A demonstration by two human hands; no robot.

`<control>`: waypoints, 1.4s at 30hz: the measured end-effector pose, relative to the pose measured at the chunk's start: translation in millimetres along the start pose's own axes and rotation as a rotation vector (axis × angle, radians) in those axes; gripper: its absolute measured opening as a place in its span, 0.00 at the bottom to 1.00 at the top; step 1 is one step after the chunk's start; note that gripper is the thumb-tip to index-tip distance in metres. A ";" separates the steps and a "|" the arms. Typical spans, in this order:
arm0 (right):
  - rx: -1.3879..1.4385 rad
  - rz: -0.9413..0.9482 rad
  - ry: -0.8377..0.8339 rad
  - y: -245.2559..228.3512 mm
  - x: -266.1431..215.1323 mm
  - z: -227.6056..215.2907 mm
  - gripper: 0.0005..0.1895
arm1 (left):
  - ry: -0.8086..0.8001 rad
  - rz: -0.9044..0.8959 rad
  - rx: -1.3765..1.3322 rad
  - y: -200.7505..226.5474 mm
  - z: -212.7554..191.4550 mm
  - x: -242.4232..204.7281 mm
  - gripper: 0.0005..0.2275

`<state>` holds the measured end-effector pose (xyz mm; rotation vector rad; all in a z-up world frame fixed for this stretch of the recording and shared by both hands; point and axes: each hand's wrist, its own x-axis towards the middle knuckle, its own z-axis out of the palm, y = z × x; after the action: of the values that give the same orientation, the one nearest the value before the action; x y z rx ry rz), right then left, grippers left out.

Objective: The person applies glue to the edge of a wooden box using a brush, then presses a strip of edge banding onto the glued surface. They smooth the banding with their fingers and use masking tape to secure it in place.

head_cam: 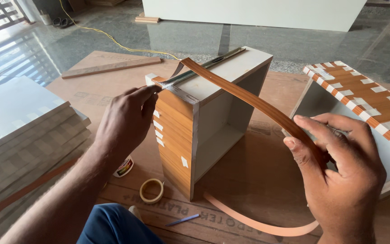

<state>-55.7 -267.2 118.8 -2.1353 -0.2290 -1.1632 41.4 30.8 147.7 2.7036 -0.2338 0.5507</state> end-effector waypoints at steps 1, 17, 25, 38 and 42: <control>0.013 -0.010 0.004 -0.6 0.0 0.5 0.17 | 0.077 0.062 -0.036 -1.7 -0.3 3.1 0.12; -0.011 0.047 -0.032 -0.9 -9.2 10.5 0.18 | -0.020 0.407 -0.213 14.3 4.0 -46.5 0.13; 0.091 0.106 -0.095 28.2 -46.6 28.2 0.18 | -0.008 -0.290 0.025 -125.3 0.4 -75.2 0.15; 0.205 0.274 -0.140 107.7 -120.0 87.2 0.21 | -0.018 -0.821 -0.241 -386.9 187.1 -59.2 0.28; 0.155 0.297 -0.120 103.7 -126.4 93.9 0.20 | 0.020 -0.793 -0.354 -410.4 201.1 -73.3 0.31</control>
<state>-19.4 -264.2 -66.2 -2.0213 -0.0498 -0.8214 139.0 335.8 -186.5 2.1890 0.6589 0.2551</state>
